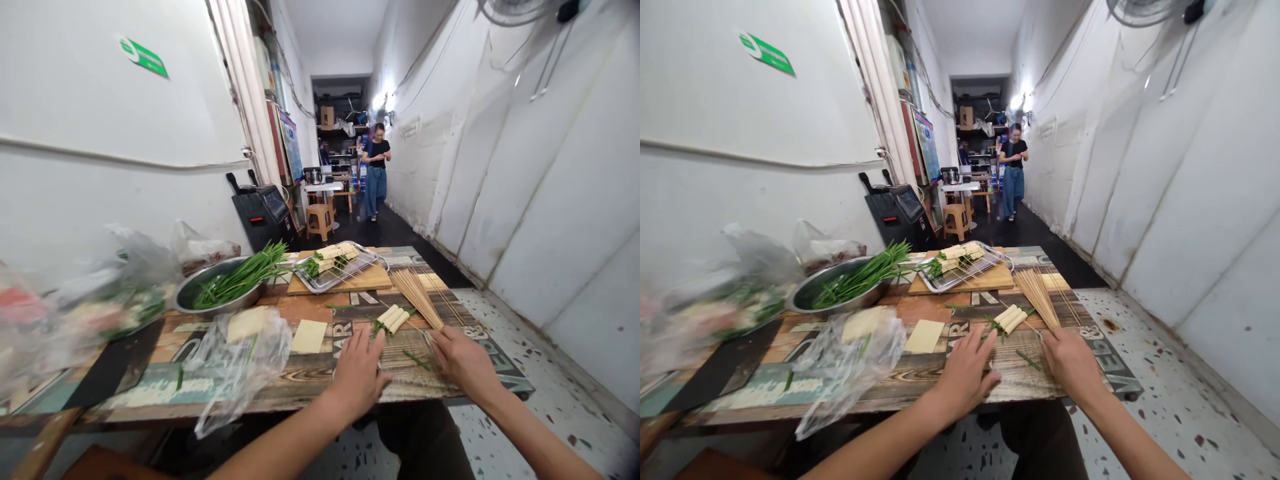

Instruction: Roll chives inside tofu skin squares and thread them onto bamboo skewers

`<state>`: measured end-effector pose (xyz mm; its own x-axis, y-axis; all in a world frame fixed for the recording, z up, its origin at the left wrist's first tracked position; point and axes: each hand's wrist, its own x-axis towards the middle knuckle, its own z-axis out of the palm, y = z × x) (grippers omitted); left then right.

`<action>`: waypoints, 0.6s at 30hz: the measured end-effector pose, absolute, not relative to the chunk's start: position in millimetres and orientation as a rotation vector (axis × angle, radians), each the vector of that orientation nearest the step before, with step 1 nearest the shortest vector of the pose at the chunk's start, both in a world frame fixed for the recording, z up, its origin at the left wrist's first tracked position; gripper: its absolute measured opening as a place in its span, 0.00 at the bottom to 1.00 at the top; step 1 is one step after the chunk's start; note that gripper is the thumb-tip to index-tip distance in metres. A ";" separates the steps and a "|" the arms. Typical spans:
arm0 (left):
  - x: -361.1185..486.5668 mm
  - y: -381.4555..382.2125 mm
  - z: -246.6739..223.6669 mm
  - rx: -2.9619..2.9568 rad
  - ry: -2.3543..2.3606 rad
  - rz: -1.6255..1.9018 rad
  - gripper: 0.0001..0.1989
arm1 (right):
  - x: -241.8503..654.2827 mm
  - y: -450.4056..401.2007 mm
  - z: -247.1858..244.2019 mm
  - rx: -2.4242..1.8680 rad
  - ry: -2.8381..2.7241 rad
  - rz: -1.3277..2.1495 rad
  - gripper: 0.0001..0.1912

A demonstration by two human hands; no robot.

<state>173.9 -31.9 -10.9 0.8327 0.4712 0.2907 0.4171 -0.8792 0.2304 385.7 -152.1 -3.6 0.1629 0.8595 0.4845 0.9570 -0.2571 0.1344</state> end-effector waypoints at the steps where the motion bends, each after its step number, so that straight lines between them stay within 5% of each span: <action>1: 155.6 -34.7 -14.3 2.861 0.664 0.572 0.33 | 376.7 -149.6 -0.6 -2.185 -1.786 -0.712 0.15; 6: 79.6 -35.1 -31.9 2.804 0.638 0.907 0.14 | 314.0 -114.5 11.6 -1.951 -1.982 -0.456 0.14; 10: 53.5 -29.9 -38.1 2.804 0.489 0.922 0.16 | 261.4 -64.4 13.5 -1.760 -2.212 -0.184 0.09; 18: 45.7 -24.7 -33.6 2.745 0.460 0.744 0.19 | 221.3 -4.5 -0.6 -1.766 -2.585 -0.223 0.08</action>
<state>45.7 -24.7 -33.6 0.8188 0.3657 0.4426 0.2325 -0.9161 0.3268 221.3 -4.5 -0.6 -0.3669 0.9266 0.0828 0.9271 0.3568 0.1152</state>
